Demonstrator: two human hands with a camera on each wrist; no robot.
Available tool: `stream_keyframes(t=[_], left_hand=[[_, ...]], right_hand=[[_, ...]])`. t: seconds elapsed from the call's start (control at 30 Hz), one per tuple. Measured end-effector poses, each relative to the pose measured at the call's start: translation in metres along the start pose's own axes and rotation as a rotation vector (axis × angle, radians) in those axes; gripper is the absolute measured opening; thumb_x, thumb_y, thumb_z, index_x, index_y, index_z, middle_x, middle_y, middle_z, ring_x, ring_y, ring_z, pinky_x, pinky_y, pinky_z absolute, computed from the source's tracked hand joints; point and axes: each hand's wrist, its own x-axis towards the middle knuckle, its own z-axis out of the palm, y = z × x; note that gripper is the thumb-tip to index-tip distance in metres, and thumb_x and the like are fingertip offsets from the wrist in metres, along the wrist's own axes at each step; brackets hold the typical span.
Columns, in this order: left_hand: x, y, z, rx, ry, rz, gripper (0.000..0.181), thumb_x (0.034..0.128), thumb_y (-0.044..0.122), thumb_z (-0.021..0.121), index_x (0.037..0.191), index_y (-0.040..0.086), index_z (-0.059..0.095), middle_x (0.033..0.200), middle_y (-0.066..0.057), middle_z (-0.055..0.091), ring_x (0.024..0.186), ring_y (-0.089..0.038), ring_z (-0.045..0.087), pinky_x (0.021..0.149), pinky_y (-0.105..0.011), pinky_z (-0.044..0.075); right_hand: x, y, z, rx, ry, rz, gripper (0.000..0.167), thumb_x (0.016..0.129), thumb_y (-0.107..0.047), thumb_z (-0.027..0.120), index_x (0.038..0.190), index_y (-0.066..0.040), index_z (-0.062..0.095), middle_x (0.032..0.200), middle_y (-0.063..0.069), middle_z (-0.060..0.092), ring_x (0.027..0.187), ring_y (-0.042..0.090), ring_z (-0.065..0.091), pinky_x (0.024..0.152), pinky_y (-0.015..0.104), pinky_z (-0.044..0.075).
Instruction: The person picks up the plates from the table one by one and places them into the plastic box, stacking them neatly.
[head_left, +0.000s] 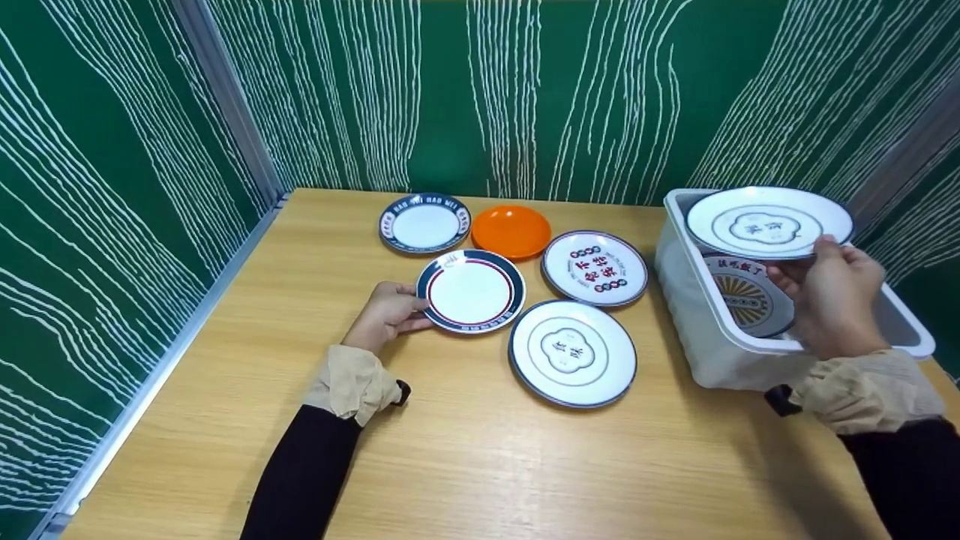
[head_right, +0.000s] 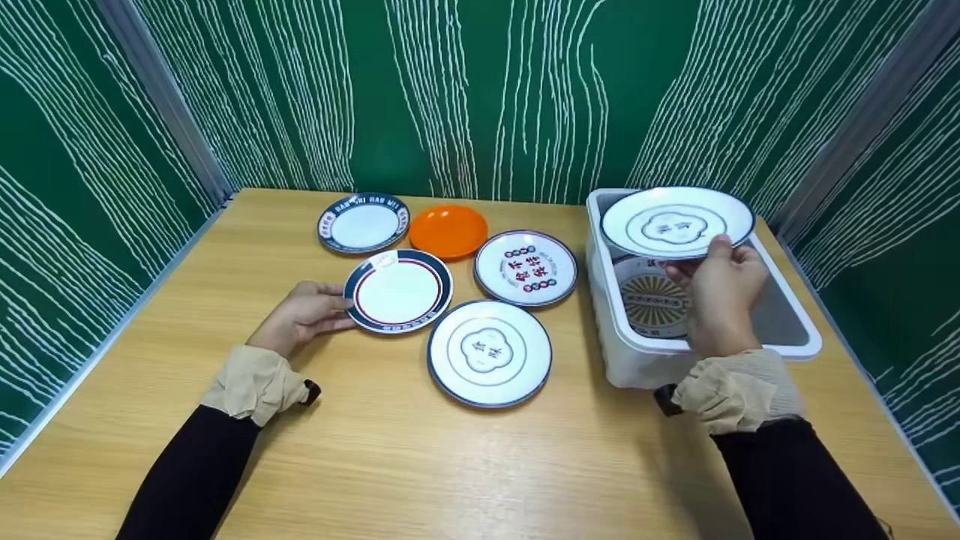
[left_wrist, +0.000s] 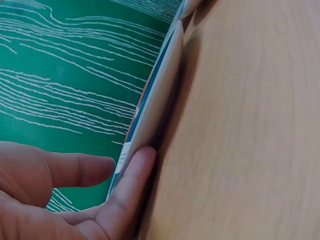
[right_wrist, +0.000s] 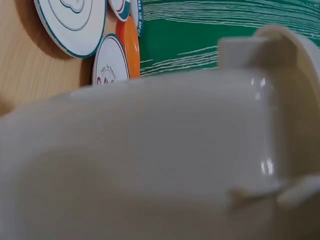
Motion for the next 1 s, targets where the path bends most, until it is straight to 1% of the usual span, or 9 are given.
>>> stream_keyframes(t=[0.13,0.27,0.33,0.4,0.47,0.6,0.7,0.87,1.0], left_hand=[[-0.003,0.000,0.002,0.019,0.006,0.012,0.047,0.0932,-0.015,0.060,0.139,-0.010,0.051,0.103,-0.016,0.062,0.076,-0.019,0.069,0.071,-0.029,0.064],[-0.005,0.001,0.003,0.020,-0.002,0.030,0.049,0.0912,-0.018,0.058,0.139,-0.012,0.049,0.104,-0.018,0.060,0.075,-0.019,0.070,0.074,-0.031,0.064],[-0.005,0.001,0.002,0.020,-0.002,0.033,0.048,0.0910,-0.019,0.057,0.138,-0.012,0.050,0.104,-0.018,0.059,0.075,-0.019,0.070,0.074,-0.032,0.064],[-0.005,0.002,0.002,0.023,0.000,0.033,0.048,0.0909,-0.019,0.057,0.137,-0.012,0.050,0.103,-0.017,0.059,0.074,-0.019,0.069,0.075,-0.032,0.064],[-0.005,0.002,0.002,0.033,0.005,0.036,0.048,0.0915,-0.018,0.058,0.138,-0.012,0.049,0.104,-0.017,0.059,0.073,-0.019,0.069,0.074,-0.031,0.064],[-0.006,0.003,0.004,0.053,0.005,0.040,0.050,0.0923,-0.017,0.057,0.141,-0.012,0.047,0.108,-0.018,0.058,0.071,-0.018,0.069,0.072,-0.030,0.064],[-0.005,0.003,0.004,0.061,0.009,0.037,0.051,0.0923,-0.017,0.057,0.142,-0.011,0.046,0.112,-0.019,0.057,0.073,-0.019,0.069,0.073,-0.030,0.064],[-0.003,0.002,0.004,0.062,0.002,0.042,0.052,0.0921,-0.017,0.056,0.142,-0.011,0.047,0.116,-0.021,0.059,0.077,-0.019,0.069,0.074,-0.031,0.064],[-0.003,0.002,0.003,0.055,0.000,0.050,0.052,0.0921,-0.017,0.057,0.142,-0.011,0.047,0.115,-0.021,0.058,0.078,-0.020,0.069,0.075,-0.031,0.064]], right_hand=[[0.005,-0.005,-0.007,-0.062,0.023,0.038,0.023,0.109,-0.031,0.046,0.128,-0.018,0.043,0.097,0.004,0.074,0.080,0.018,0.073,0.067,0.027,0.063],[0.007,-0.008,-0.012,-0.110,0.032,0.061,0.021,0.109,-0.030,0.045,0.124,-0.016,0.042,0.088,0.005,0.072,0.073,0.018,0.071,0.066,0.027,0.063],[0.007,-0.008,-0.013,-0.136,0.010,0.078,0.022,0.109,-0.029,0.044,0.126,-0.015,0.042,0.086,0.006,0.071,0.072,0.017,0.070,0.067,0.026,0.063],[0.008,-0.007,-0.014,-0.198,-0.021,0.106,0.023,0.110,-0.031,0.044,0.127,-0.016,0.042,0.086,0.005,0.072,0.074,0.016,0.070,0.069,0.026,0.063],[0.010,-0.007,-0.015,-0.252,-0.064,0.145,0.023,0.110,-0.029,0.042,0.127,-0.014,0.042,0.085,0.005,0.072,0.073,0.016,0.071,0.068,0.026,0.063],[0.014,-0.007,-0.017,-0.345,-0.144,0.248,0.016,0.111,-0.019,0.036,0.122,-0.008,0.040,0.082,0.008,0.072,0.073,0.017,0.071,0.070,0.026,0.063],[0.017,-0.008,-0.017,-0.388,-0.171,0.309,0.012,0.109,-0.013,0.033,0.118,-0.006,0.037,0.081,0.011,0.071,0.074,0.018,0.072,0.073,0.026,0.063],[0.021,-0.011,-0.018,-0.408,-0.177,0.386,0.010,0.107,-0.007,0.031,0.117,-0.006,0.034,0.082,0.012,0.069,0.076,0.020,0.072,0.077,0.027,0.063],[0.023,-0.013,-0.016,-0.401,-0.177,0.428,0.014,0.105,0.000,0.031,0.117,-0.007,0.034,0.084,0.012,0.067,0.078,0.021,0.071,0.082,0.027,0.062]])
